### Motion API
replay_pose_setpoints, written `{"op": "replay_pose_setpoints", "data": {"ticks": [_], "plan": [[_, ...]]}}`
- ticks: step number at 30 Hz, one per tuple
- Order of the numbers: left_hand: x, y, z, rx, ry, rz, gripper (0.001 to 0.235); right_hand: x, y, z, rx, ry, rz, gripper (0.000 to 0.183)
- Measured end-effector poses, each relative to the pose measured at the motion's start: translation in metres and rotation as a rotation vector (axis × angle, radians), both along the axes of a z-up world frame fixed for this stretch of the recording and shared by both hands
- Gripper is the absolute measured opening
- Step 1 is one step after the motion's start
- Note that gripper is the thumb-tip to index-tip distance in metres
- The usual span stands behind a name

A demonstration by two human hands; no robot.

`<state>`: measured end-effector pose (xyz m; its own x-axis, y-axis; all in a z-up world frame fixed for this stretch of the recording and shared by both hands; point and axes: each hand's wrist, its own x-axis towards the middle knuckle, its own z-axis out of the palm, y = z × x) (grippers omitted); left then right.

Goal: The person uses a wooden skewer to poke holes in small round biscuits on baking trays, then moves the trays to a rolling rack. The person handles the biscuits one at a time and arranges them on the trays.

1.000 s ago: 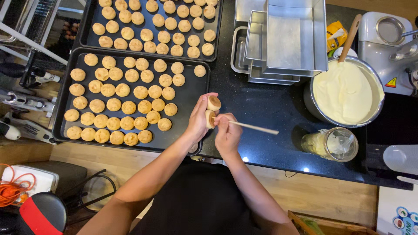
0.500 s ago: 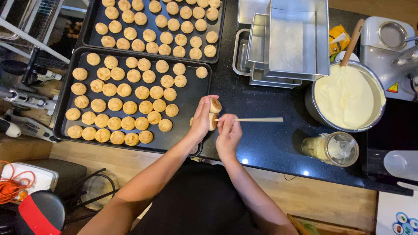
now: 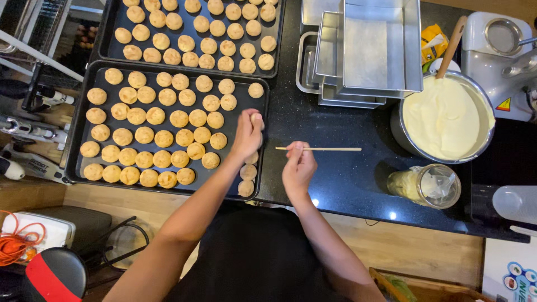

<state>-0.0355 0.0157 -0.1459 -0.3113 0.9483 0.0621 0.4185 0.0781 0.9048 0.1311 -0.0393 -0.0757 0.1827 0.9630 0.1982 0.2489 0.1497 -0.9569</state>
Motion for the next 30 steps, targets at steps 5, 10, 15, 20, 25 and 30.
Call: {"op": "replay_pose_setpoints", "data": {"ticks": [5, 10, 15, 20, 25, 30], "plan": [[-0.013, 0.014, -0.023, -0.197, 0.346, 0.016, 0.047, 0.009, -0.004, -0.010, -0.048, -0.028, 0.020, 0.031], [0.000, -0.012, -0.017, -0.207, 0.370, 0.043, 0.054, 0.017, -0.016, -0.023, -0.113, -0.045, 0.019, 0.031], [-0.013, -0.065, -0.004, -0.202, 0.301, -0.023, 0.073, 0.012, -0.023, -0.042, -0.225, -0.021, 0.287, 0.031], [-0.019, -0.080, 0.009, -0.179, 0.273, -0.138, 0.074, -0.010, -0.032, -0.056, -0.354, -0.118, 0.478, 0.030], [-0.023, -0.074, 0.009, -0.042, 0.216, -0.123, 0.065, -0.023, -0.033, -0.069, -0.135, -0.083, 0.531, 0.026], [-0.024, -0.079, 0.000, -0.164, 0.182, -0.040, 0.052, -0.019, -0.031, -0.070, -0.196, -0.106, 0.414, 0.028]]}}
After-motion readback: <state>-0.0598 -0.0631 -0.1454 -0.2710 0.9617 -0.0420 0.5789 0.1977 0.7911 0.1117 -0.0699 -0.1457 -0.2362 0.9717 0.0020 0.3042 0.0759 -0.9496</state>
